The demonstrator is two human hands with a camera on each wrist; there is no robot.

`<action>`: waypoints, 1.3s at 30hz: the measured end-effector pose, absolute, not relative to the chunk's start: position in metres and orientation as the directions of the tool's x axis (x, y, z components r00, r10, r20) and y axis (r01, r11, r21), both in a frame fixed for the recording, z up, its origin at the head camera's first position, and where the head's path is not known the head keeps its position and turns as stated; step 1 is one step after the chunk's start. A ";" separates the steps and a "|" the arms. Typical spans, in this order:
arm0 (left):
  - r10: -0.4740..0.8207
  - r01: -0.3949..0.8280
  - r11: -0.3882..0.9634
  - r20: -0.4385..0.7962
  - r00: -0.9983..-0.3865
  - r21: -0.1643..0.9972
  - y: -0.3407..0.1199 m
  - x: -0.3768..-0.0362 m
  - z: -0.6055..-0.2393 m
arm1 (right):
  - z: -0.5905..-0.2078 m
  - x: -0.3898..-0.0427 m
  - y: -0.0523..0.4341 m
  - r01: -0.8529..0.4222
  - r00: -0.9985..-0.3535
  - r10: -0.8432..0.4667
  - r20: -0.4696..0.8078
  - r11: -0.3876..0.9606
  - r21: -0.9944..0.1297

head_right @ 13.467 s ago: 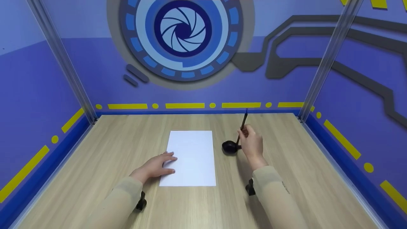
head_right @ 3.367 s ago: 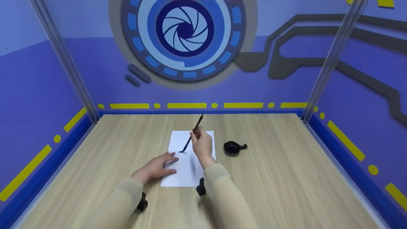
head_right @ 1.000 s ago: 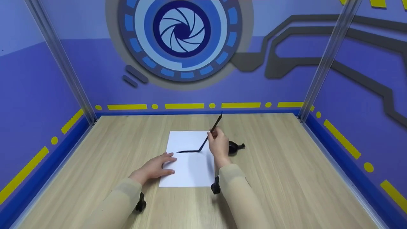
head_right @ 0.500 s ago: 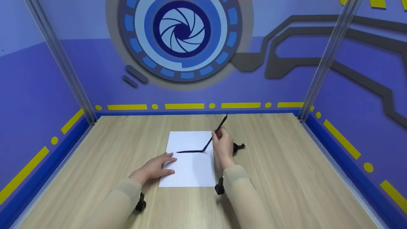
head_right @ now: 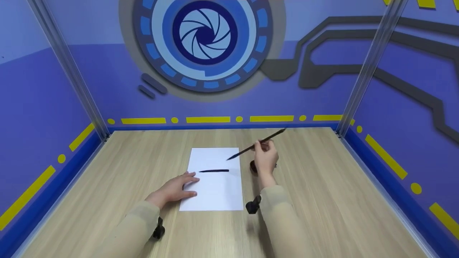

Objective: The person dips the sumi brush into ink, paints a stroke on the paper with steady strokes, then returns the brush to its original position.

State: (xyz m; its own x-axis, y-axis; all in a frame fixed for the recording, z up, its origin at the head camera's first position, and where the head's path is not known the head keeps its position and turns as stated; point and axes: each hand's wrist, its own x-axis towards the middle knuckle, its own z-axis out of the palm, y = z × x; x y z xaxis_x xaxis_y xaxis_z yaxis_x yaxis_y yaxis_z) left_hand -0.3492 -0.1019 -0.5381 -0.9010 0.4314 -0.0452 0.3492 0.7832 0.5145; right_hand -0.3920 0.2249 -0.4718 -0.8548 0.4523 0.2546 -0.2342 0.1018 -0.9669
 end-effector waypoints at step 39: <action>0.432 0.349 0.788 -0.053 -0.900 0.507 -0.102 -0.351 -0.539 | -0.453 -0.357 0.281 -0.510 -0.719 0.411 0.560 0.237 -0.827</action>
State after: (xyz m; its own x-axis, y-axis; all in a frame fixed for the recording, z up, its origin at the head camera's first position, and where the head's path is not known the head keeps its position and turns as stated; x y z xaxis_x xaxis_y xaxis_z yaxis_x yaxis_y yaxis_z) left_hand -0.3509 -0.1019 -0.5389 -0.9001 0.4323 -0.0533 0.3486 0.7883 0.5070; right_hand -0.3569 0.2806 -0.4531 -0.7191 0.4109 0.5605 -0.5096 0.2366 -0.8272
